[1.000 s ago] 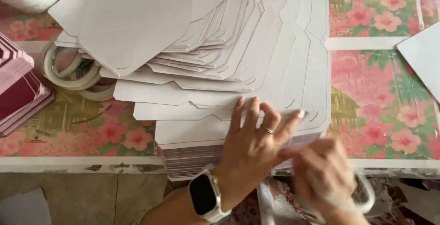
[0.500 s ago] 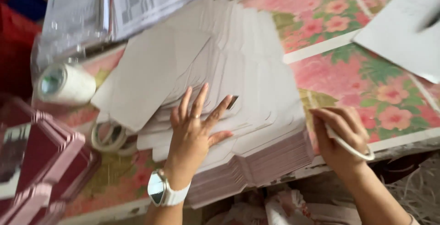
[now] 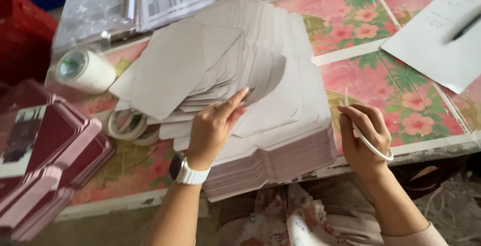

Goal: The person applies double-sided tape to the edges of a stack of white paper cutouts. They use a roll of tape in their right hand to apply adhesive to the top sheet while holding the stack steady with their left hand.

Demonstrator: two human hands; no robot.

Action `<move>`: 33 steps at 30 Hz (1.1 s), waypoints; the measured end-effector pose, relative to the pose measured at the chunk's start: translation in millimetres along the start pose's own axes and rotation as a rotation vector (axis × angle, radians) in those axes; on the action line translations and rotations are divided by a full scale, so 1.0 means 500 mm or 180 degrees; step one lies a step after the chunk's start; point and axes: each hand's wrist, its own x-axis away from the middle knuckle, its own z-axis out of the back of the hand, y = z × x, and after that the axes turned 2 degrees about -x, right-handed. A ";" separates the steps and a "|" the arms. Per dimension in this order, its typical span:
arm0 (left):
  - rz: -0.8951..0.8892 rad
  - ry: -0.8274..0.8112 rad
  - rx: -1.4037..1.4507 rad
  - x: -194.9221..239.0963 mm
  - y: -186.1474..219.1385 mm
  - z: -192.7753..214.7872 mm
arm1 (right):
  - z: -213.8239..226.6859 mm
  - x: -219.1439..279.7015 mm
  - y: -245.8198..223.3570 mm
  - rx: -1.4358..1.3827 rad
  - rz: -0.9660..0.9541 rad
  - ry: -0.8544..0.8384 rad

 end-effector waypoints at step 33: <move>0.0277 0.0078 0.0305 -0.037 0.024 0.023 | -0.076 -0.077 -0.098 0.0682 0.0713 -0.1413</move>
